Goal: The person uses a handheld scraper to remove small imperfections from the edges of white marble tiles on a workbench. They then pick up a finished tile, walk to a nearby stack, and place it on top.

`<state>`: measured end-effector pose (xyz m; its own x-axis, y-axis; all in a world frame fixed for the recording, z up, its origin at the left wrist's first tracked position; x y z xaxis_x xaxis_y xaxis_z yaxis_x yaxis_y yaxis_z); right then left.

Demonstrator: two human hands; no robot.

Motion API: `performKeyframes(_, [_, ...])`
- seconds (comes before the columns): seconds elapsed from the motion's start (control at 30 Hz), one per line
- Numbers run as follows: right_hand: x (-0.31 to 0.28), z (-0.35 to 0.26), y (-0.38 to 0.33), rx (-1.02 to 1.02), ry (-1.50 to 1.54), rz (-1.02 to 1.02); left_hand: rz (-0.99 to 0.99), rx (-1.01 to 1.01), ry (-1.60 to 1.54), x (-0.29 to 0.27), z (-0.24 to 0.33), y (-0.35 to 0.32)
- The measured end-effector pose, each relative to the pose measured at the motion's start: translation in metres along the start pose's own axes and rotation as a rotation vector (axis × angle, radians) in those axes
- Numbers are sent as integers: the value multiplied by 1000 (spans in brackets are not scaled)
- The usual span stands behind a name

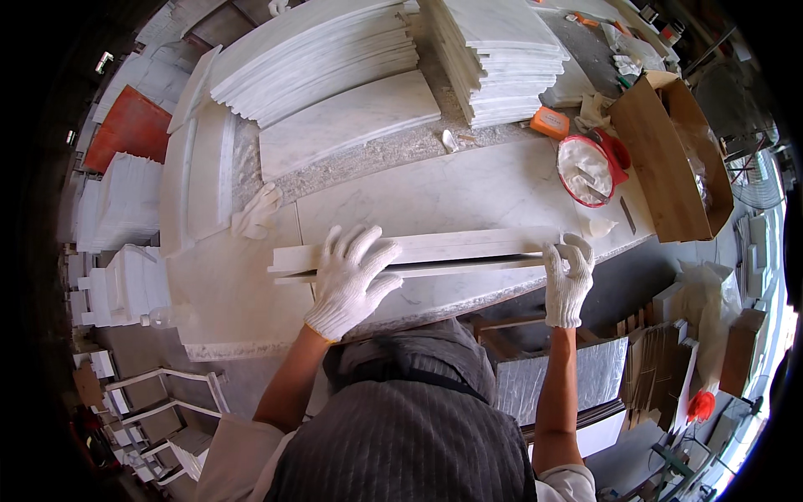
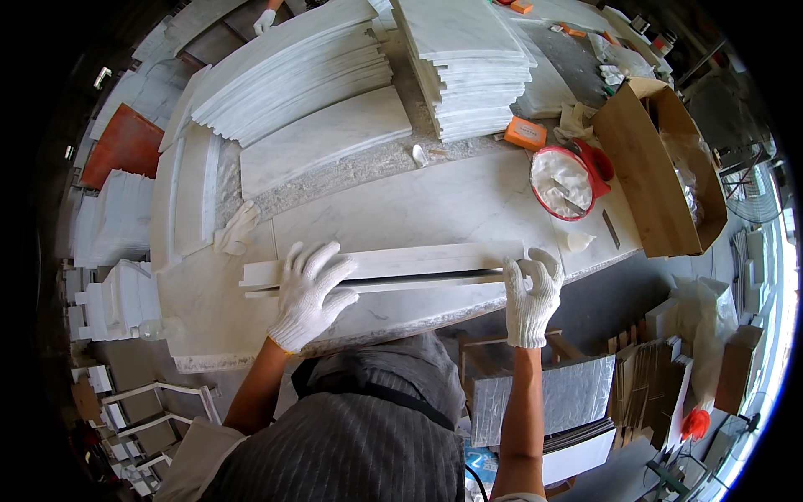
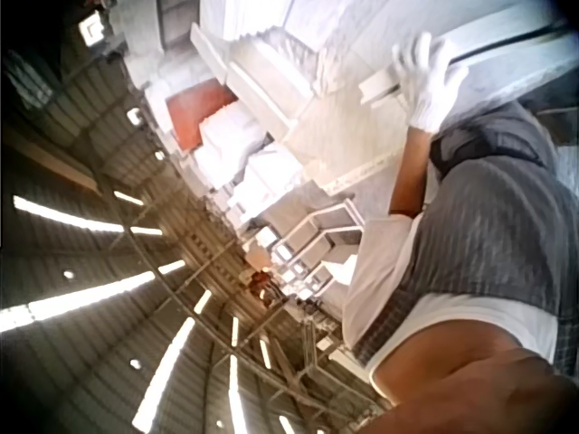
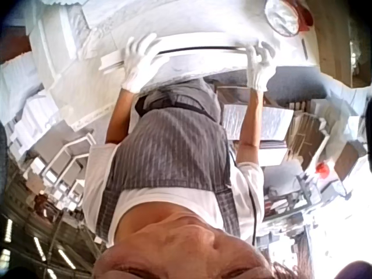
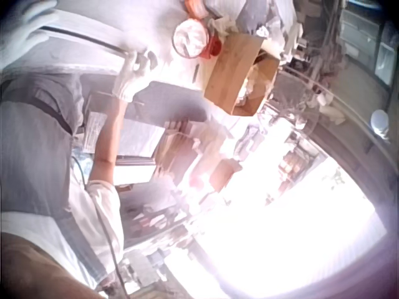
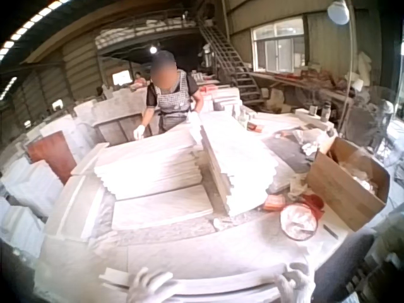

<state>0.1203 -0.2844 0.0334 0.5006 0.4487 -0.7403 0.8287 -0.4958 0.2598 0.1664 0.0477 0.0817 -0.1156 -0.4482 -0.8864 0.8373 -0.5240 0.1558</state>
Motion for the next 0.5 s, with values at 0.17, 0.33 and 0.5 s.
performKeyframes(0.17, [-9, -36, 0, -218, -96, -67, 10, 6, 10, 2, -4, -1])
performKeyframes(0.33, [0, -74, -13, -423, -131, -127, 8, 9, 19, 3, -4, -1])
performKeyframes(0.5, [10, -102, -18, -600, -63, -305, 35, 6, 7, 4, -3, 0])
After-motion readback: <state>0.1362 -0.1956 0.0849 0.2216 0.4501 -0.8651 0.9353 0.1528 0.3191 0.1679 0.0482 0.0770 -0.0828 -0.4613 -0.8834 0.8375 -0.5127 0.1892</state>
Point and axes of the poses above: each hand's wrist, its own y-axis towards the middle knuckle, its own x-axis out of the palm, z = x × y, the point moved 3 cm from there along y, towards the middle knuckle, and after that the axes turned 9 degrees about -y, right-handed, at the moved point
